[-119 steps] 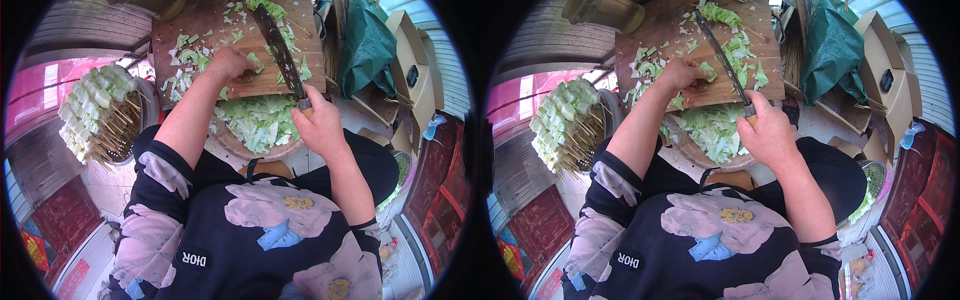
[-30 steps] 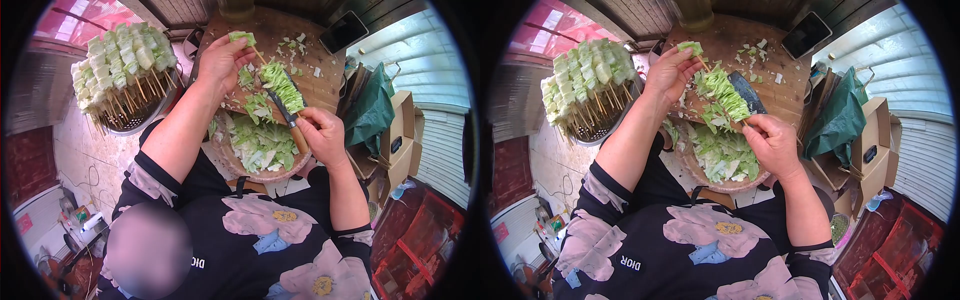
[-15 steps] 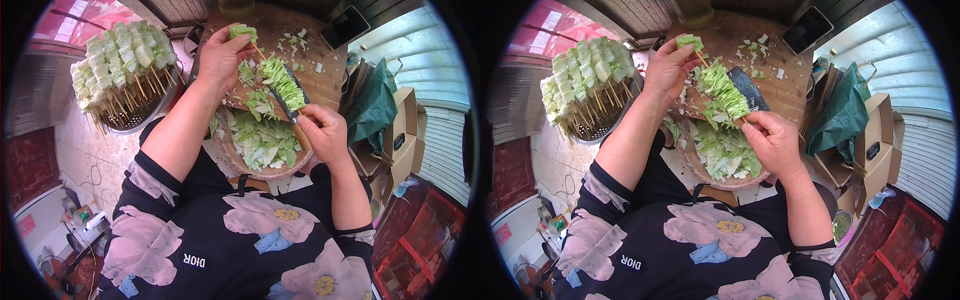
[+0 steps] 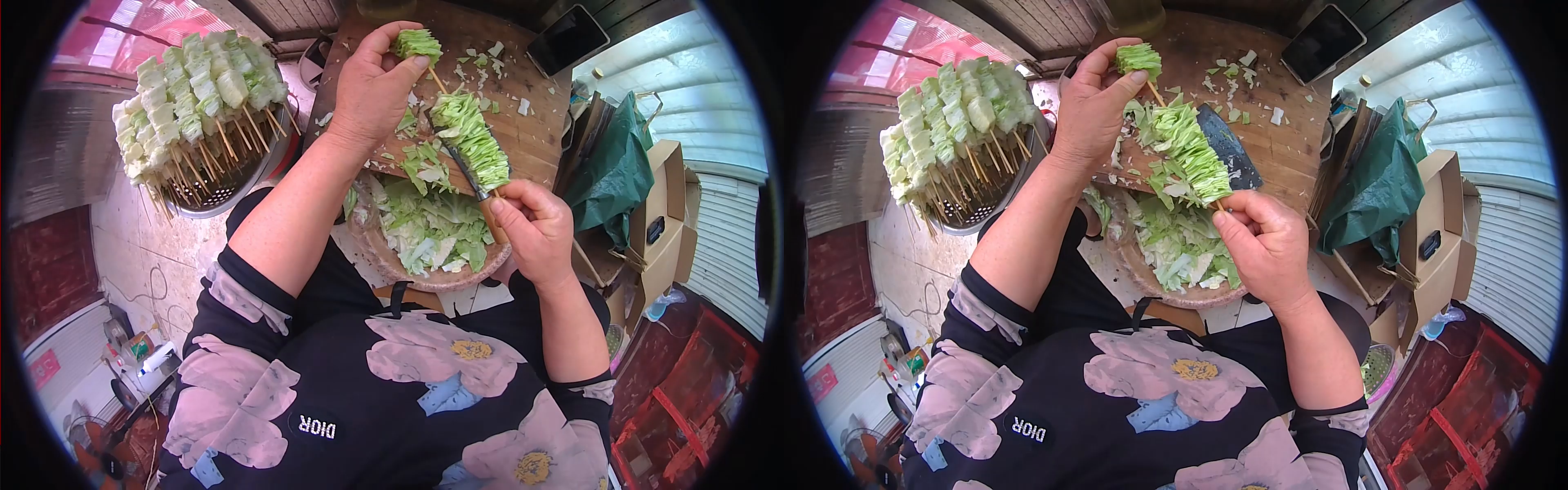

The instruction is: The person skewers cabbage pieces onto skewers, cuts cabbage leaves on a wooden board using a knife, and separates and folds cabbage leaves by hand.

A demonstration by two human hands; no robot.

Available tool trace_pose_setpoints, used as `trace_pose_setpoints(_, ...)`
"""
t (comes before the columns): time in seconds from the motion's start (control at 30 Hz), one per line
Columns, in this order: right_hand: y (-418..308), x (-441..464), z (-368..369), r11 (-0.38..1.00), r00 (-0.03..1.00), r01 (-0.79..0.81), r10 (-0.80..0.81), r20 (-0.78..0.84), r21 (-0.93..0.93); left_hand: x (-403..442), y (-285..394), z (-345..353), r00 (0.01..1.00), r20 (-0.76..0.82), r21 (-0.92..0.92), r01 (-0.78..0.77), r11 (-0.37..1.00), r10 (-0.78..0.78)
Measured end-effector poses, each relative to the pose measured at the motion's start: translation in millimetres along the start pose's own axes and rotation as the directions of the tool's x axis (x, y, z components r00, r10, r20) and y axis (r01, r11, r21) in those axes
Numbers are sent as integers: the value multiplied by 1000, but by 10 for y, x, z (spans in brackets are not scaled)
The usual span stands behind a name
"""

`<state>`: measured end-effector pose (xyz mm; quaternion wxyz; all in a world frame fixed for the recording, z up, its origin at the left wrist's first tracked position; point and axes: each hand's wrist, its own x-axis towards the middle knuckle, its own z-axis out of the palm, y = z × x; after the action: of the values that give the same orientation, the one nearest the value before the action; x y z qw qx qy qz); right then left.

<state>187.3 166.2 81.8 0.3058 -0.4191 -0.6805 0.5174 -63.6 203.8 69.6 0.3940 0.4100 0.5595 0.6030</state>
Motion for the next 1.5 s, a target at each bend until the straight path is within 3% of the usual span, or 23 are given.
trace_pose_setpoints(0.1,-14,-46,18,992,996,-86,85,23,87,-28,37,19,1000,11,60,12,998,-13)
trace_pose_setpoints(0.17,-55,-60,43,954,984,-180,175,41,242,-39,44,33,1000,6,85,25,996,-26)
trace_pose_setpoints(0.33,-158,-41,79,941,976,-219,213,52,259,-84,67,81,998,39,73,54,996,-57)
trace_pose_setpoints(0.4,-156,-40,86,939,976,-218,212,54,267,-87,89,111,994,53,-125,101,987,-95)
trace_pose_setpoints(0.5,-139,-48,97,938,977,-213,210,41,274,-85,136,123,990,48,-199,139,970,-132)
trace_pose_setpoints(0.73,-209,-18,115,897,966,-250,254,37,364,-161,112,166,985,67,-126,167,978,-160)
trace_pose_setpoints(0.8,-202,5,114,872,957,-277,287,38,403,-209,83,187,991,102,63,79,995,-85)
trace_pose_setpoints(1.03,8,90,47,941,966,-258,244,87,221,-126,81,130,986,98,192,-154,969,137)
trace_pose_setpoints(1.1,1,95,53,957,973,-226,214,83,184,-123,133,168,981,-71,96,-174,980,181)
trace_pose_setpoints(1.27,-43,59,116,982,982,-171,164,92,74,-34,24,131,984,-162,38,-66,997,72)
trace_pose_setpoints(1.3,-40,59,125,983,982,-171,164,93,73,-24,4,148,978,-171,-173,92,981,-122)
trace_pose_setpoints(1.33,-39,63,133,985,983,-165,160,88,53,-20,-18,170,941,-138,-376,239,895,-309)
trace_pose_setpoints(1.37,-35,67,142,987,984,-159,156,83,33,-34,-44,203,941,-138,-378,239,894,-310)
trace_pose_setpoints(1.43,17,71,179,988,986,-154,152,70,27,-79,-1,291,880,68,-663,392,637,-471)
trace_pose_setpoints(1.5,57,73,208,988,987,-150,149,56,20,-87,-37,320,879,101,-659,410,630,-466)
